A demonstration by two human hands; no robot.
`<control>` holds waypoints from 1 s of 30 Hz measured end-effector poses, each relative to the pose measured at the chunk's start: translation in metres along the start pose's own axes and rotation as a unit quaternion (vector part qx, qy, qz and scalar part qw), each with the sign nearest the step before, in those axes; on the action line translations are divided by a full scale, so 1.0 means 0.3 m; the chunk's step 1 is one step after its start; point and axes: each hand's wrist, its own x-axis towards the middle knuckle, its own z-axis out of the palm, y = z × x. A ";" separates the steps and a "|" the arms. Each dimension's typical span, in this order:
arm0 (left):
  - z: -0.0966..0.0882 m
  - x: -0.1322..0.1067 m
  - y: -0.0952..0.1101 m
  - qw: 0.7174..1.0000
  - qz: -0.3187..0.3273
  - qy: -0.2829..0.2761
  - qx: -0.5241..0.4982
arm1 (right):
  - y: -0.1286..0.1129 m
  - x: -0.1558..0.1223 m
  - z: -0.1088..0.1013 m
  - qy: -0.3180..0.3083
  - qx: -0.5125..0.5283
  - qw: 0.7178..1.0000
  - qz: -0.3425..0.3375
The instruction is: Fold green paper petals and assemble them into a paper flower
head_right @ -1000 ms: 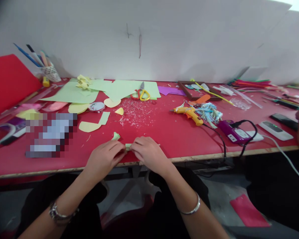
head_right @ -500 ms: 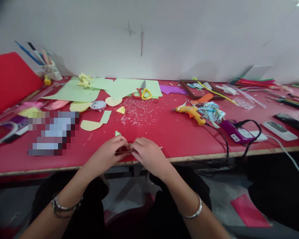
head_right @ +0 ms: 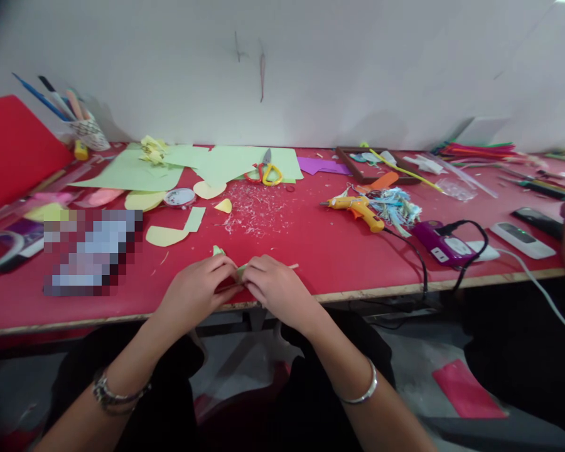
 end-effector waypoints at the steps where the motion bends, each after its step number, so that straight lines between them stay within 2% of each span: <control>1: 0.002 -0.002 -0.001 1.000 0.005 0.002 -0.001 | 0.003 -0.001 -0.001 0.001 0.009 1.000 0.000; 7: 0.021 -0.006 -0.012 0.996 0.064 0.049 0.027 | 0.012 -0.001 -0.004 -0.001 0.039 0.999 -0.007; 10: 0.023 0.000 -0.014 0.996 0.074 0.041 0.036 | 0.012 0.003 0.001 0.004 0.029 1.000 -0.009; 17: 0.014 0.004 -0.007 1.000 0.006 0.005 -0.018 | 0.012 0.008 0.026 0.029 0.013 0.999 -0.009; 21: 0.005 0.002 -0.007 1.000 -0.001 0.004 -0.020 | 0.006 0.009 0.033 0.044 0.029 0.999 0.006; 24: -0.001 -0.005 -0.017 0.999 0.036 0.019 0.001 | 0.001 0.011 0.034 0.052 0.032 0.998 0.015; 30: 0.008 -0.026 -0.025 0.982 0.118 0.098 0.114 | -0.001 0.018 0.031 0.056 0.055 0.996 0.036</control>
